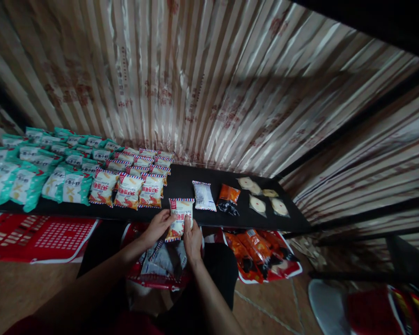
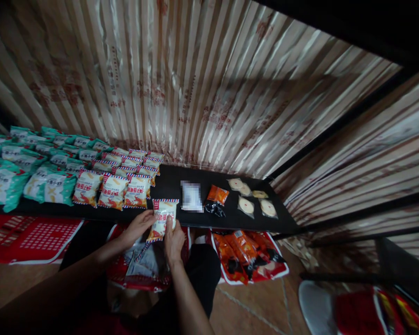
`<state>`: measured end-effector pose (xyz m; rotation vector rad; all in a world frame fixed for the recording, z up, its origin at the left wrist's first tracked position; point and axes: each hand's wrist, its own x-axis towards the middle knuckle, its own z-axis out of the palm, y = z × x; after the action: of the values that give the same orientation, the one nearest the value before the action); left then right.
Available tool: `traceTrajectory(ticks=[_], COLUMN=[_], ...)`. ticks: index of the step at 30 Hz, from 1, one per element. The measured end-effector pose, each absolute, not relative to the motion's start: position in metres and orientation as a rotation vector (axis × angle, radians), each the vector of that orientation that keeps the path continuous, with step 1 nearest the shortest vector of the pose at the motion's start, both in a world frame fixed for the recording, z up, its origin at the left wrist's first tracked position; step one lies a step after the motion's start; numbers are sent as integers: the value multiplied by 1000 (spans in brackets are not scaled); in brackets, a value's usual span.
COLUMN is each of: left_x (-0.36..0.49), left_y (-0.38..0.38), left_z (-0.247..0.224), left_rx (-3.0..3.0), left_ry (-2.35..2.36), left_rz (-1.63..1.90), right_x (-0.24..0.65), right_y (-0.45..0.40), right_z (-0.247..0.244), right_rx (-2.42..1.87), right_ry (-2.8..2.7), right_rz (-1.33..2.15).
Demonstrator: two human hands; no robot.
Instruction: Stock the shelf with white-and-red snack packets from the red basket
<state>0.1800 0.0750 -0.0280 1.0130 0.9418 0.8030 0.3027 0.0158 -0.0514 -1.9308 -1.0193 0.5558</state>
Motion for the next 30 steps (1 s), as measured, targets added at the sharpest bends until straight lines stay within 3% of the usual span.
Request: traceTrajectory(ticks=[14,23,30], left_x=[238,268,295], left_y=[149,184,194], left_z=[-24,-31,-28], left_rx=[1223,1379,1421], left_ry=[1210,1453,1479], left_rz=[979,801,707], right_x=[350,377,396], right_y=[105,138,144], right_z=[-25,-38,-50], right_rx=[-1747,-1666,-1686], right_ry=[-1110,-1007,-949], right_rz=[716,835,740])
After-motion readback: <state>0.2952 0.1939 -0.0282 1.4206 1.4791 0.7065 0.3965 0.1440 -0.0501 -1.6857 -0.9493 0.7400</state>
